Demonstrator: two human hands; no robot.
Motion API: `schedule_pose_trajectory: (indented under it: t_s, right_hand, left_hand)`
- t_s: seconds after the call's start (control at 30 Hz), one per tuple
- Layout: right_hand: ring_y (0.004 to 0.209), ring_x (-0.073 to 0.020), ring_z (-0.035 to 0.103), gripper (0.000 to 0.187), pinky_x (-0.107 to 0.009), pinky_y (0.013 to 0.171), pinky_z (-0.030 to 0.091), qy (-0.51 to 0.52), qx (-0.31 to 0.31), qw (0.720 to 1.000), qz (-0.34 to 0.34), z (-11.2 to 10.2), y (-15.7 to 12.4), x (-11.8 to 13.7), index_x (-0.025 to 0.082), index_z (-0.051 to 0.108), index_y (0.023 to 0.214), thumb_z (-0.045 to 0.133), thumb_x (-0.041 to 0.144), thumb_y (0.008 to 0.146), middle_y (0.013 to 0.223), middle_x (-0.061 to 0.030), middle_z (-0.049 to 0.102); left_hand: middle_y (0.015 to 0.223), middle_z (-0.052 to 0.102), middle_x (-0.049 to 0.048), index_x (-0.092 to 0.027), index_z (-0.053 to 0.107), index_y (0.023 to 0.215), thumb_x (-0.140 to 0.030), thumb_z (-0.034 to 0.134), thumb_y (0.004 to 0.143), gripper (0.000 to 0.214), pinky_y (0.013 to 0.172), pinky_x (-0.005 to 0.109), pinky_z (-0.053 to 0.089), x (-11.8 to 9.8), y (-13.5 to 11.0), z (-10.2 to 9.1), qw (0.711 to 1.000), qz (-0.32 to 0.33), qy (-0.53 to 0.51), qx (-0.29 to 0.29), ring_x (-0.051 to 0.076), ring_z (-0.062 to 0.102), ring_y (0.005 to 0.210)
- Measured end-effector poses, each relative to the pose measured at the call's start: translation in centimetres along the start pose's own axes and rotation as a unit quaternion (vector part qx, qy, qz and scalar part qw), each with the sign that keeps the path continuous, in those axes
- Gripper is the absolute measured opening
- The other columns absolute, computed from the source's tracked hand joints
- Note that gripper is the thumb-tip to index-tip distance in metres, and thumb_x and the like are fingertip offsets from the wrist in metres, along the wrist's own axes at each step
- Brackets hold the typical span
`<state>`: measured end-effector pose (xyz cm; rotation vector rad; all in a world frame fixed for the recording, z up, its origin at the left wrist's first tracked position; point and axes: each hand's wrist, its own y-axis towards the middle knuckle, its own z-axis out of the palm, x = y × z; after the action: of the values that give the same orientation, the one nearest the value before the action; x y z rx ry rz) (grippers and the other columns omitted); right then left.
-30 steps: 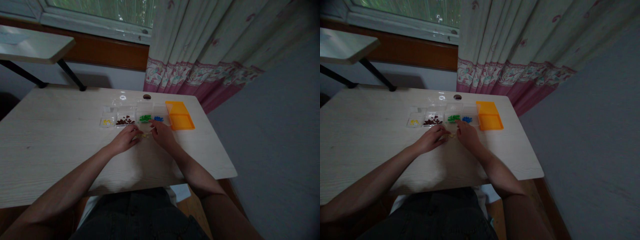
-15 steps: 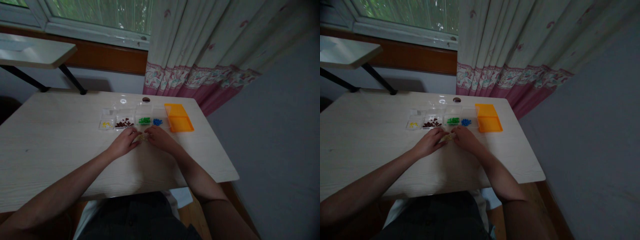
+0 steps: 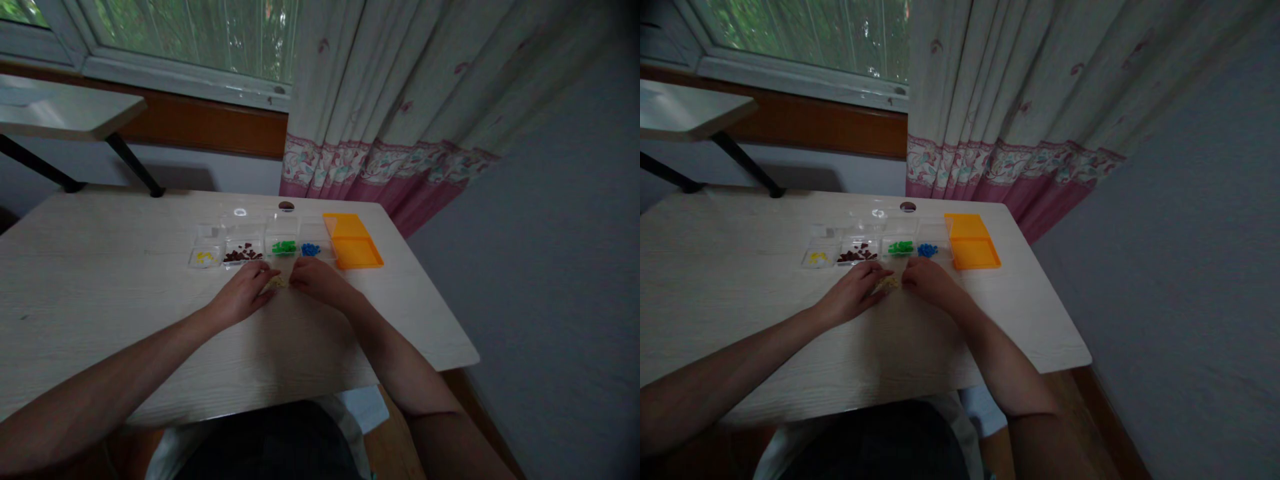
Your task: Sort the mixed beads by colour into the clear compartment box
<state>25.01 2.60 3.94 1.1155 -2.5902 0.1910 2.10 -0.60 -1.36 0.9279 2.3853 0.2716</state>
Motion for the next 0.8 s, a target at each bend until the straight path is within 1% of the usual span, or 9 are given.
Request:
schedule_pose_trajectory:
  t_s: [0.1, 0.23, 0.33, 0.5, 0.63, 0.7, 0.8]
  right_hand:
    - [0.088, -0.0161, 0.060, 0.011, -0.027, 0.080, 0.045, -0.002, -0.001, 1.000, 0.013, 0.2, 0.1, 0.2, 0.013, 0.074, 0.087, 0.064, 0.011, 0.084, 0.093, -0.0087, 0.066]
    - [0.091, -0.0165, 0.059, 0.013, -0.028, 0.083, 0.045, 0.013, -0.020, 0.999, 0.029, 0.6, 0.3, 0.1, 0.013, 0.071, 0.094, 0.062, 0.012, 0.085, 0.095, -0.0077, 0.066]
    - [0.092, -0.0159, 0.059, 0.014, -0.028, 0.084, 0.044, 0.026, -0.027, 0.999, 0.028, 0.8, 0.3, -0.2, 0.014, 0.070, 0.097, 0.062, 0.012, 0.085, 0.094, -0.0065, 0.066]
    - [0.087, -0.0157, 0.060, 0.015, -0.026, 0.081, 0.044, 0.019, -0.008, 0.999, 0.032, 0.4, 0.4, -0.1, 0.013, 0.073, 0.093, 0.061, 0.011, 0.085, 0.094, -0.0078, 0.067]
    - [0.086, -0.0155, 0.061, 0.017, -0.026, 0.080, 0.044, 0.021, 0.010, 0.999, 0.043, 0.0, 0.9, -0.2, 0.014, 0.075, 0.093, 0.062, 0.011, 0.084, 0.093, -0.0076, 0.069]
    - [0.085, -0.0148, 0.062, 0.016, -0.025, 0.079, 0.043, 0.040, 0.016, 0.998, 0.052, -0.1, 1.1, -0.4, 0.015, 0.076, 0.092, 0.064, 0.011, 0.082, 0.092, -0.0062, 0.071]
    - [0.079, -0.0128, 0.063, 0.017, -0.022, 0.074, 0.044, 0.114, 0.031, 0.988, 0.097, 0.2, 1.3, -0.7, 0.016, 0.076, 0.093, 0.066, 0.013, 0.079, 0.089, -0.0039, 0.073]
  left_hand:
    - [0.120, 0.054, 0.0125, -0.021, 0.054, 0.131, -0.033, 0.055, 0.092, 0.040, 0.099, 0.044, 0.047, 0.3, 0.0, 0.0, 1.000, -0.011, -0.017, 0.005, 0.027, 0.052, 0.115]
    - [0.117, 0.054, 0.0111, -0.020, 0.057, 0.126, -0.031, 0.060, 0.089, 0.039, 0.100, 0.044, 0.047, 0.6, 0.0, -0.2, 0.999, -0.028, -0.037, 0.006, 0.026, 0.052, 0.114]
    - [0.117, 0.054, 0.0105, -0.020, 0.059, 0.123, -0.030, 0.063, 0.088, 0.037, 0.100, 0.044, 0.046, 0.7, 0.2, -0.5, 0.998, -0.037, -0.051, 0.010, 0.025, 0.053, 0.113]
    - [0.115, 0.054, 0.0103, -0.019, 0.061, 0.120, -0.030, 0.064, 0.086, 0.036, 0.098, 0.043, 0.048, 1.0, 0.3, -0.8, 0.996, -0.047, -0.072, 0.024, 0.025, 0.054, 0.109]
    - [0.116, 0.053, 0.0102, -0.020, 0.060, 0.122, -0.033, 0.061, 0.088, 0.036, 0.096, 0.041, 0.048, 1.2, 0.1, -0.7, 0.996, -0.035, -0.079, 0.016, 0.024, 0.054, 0.109]
    - [0.115, 0.053, 0.0101, -0.020, 0.059, 0.122, -0.032, 0.059, 0.089, 0.035, 0.097, 0.040, 0.047, 1.2, 0.0, -0.6, 0.997, -0.028, -0.076, 0.009, 0.024, 0.054, 0.109]
    - [0.113, 0.055, 0.0100, -0.020, 0.060, 0.120, -0.032, 0.058, 0.089, 0.034, 0.097, 0.040, 0.047, 1.3, -0.1, -0.4, 0.998, -0.019, -0.064, 0.000, 0.024, 0.054, 0.109]
